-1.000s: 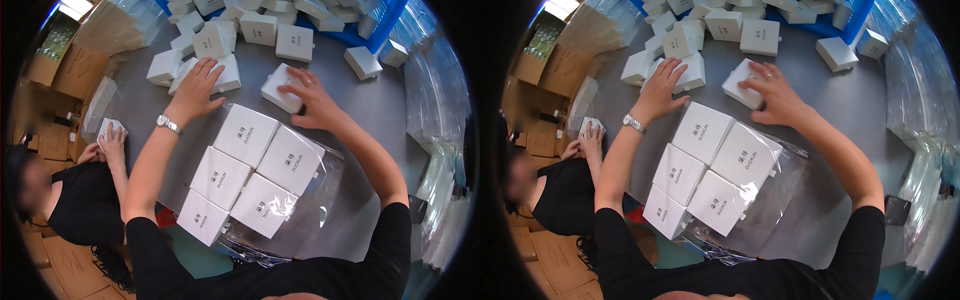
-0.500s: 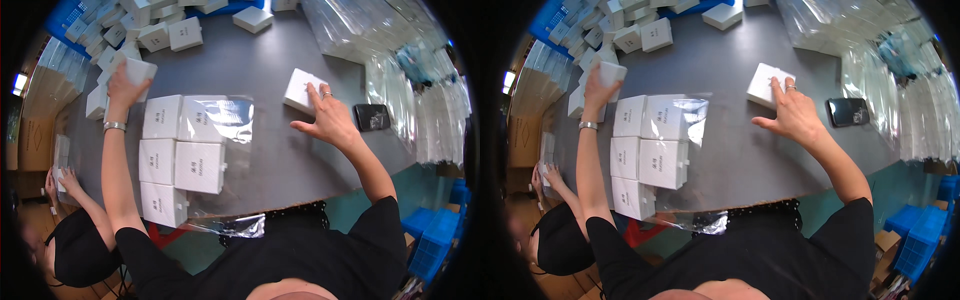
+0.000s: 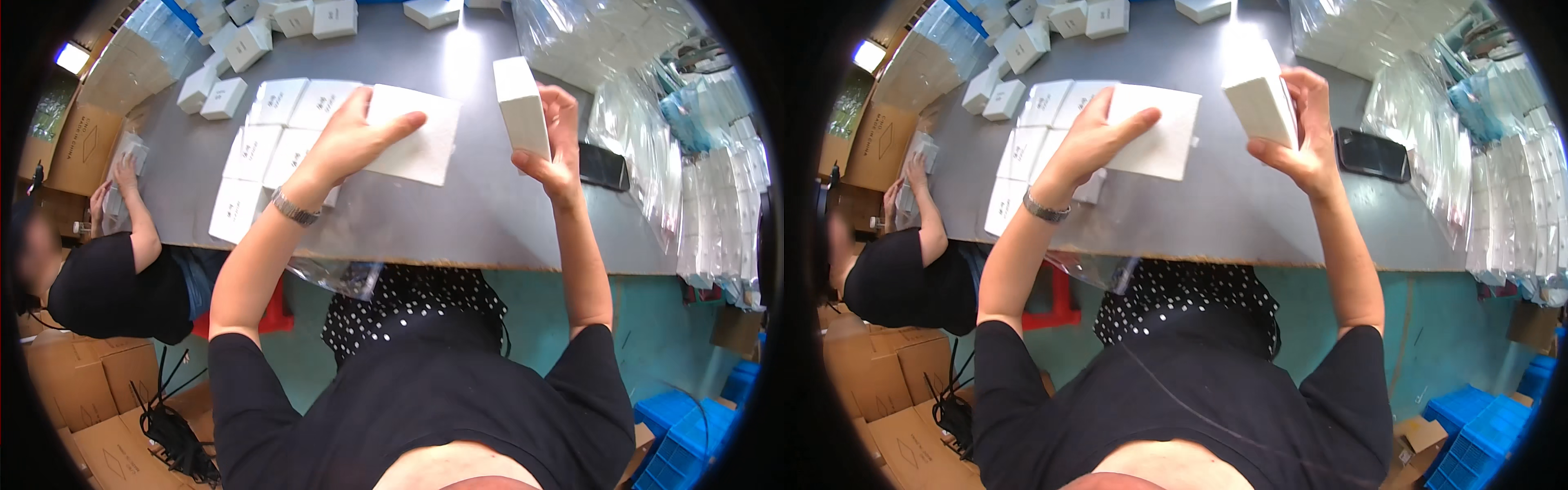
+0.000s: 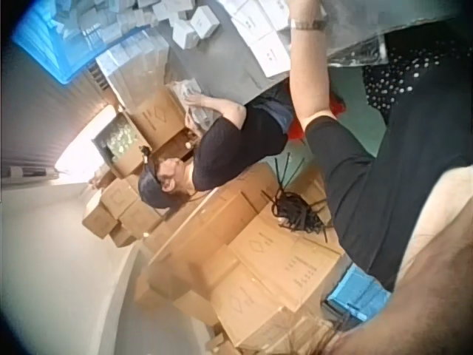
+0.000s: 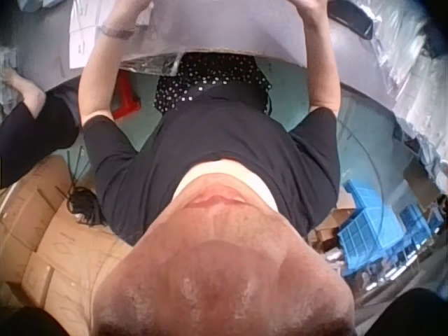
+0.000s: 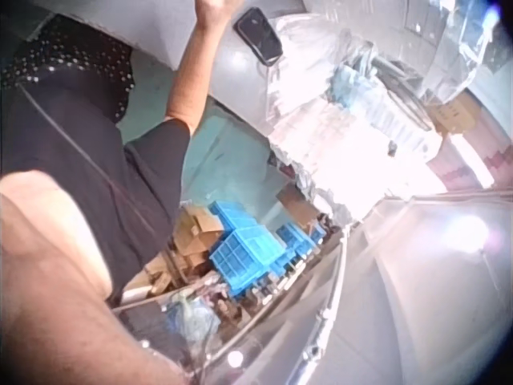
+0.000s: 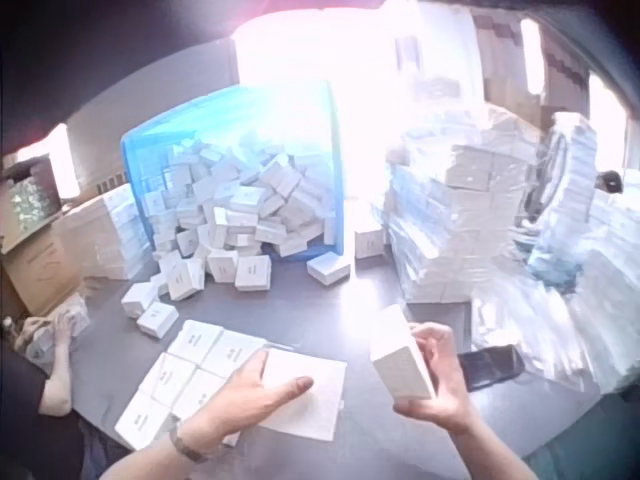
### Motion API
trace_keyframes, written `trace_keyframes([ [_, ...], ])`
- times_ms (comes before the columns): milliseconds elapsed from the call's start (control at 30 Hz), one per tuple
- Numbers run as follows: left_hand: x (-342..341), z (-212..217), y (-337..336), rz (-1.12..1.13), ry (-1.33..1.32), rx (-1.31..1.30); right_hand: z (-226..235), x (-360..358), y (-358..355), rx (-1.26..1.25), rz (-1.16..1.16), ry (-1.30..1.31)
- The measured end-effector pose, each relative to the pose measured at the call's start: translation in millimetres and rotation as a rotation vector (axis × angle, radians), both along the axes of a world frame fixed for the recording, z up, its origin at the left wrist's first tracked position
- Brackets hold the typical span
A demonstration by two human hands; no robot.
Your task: Packaging small white boxes into plastic bags and organizing them into batches.
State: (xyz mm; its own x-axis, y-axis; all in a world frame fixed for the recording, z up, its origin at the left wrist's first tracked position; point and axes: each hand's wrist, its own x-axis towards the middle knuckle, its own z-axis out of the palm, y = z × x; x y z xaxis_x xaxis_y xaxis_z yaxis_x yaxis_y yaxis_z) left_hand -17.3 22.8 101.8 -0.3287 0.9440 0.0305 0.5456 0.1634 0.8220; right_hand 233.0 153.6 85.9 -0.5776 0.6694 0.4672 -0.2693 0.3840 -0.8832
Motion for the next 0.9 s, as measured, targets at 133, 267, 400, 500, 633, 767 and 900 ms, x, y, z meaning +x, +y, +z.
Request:
trace_keyframes([
  [133, 58.3, -23.2, 10.6, -0.119, -0.526, -0.199, 13.7, 19.4, -28.9, 0.737, -0.158, -0.287],
  [267, 86.9, -76.6, -3.1, 0.042, -0.751, -0.261, -41.7, 43.3, -46.4, 0.544, 0.084, -0.419],
  [400, 93.3, -84.1, -34.2, 0.144, 0.104, 0.163, -36.9, 43.5, -65.8, 0.639, 0.094, -0.479],
  [500, 90.9, -52.0, -85.3, 0.248, 0.609, 0.432, -24.8, 39.1, -65.2, 0.654, 0.159, -0.581],
  [633, 73.1, -61.5, -148.7, 0.62, 0.875, 0.155, -25.1, 26.2, -63.6, 0.57, 0.171, -0.565],
  [767, 50.8, -70.9, -167.3, 0.61, 0.792, 0.166, -40.1, -32.9, -66.6, -0.021, 0.385, -0.233],
  [900, 52.4, -53.6, -171.5, 0.697, 0.596, 0.41, -41.6, -81.3, -89.0, 0.009, 0.626, -0.189],
])
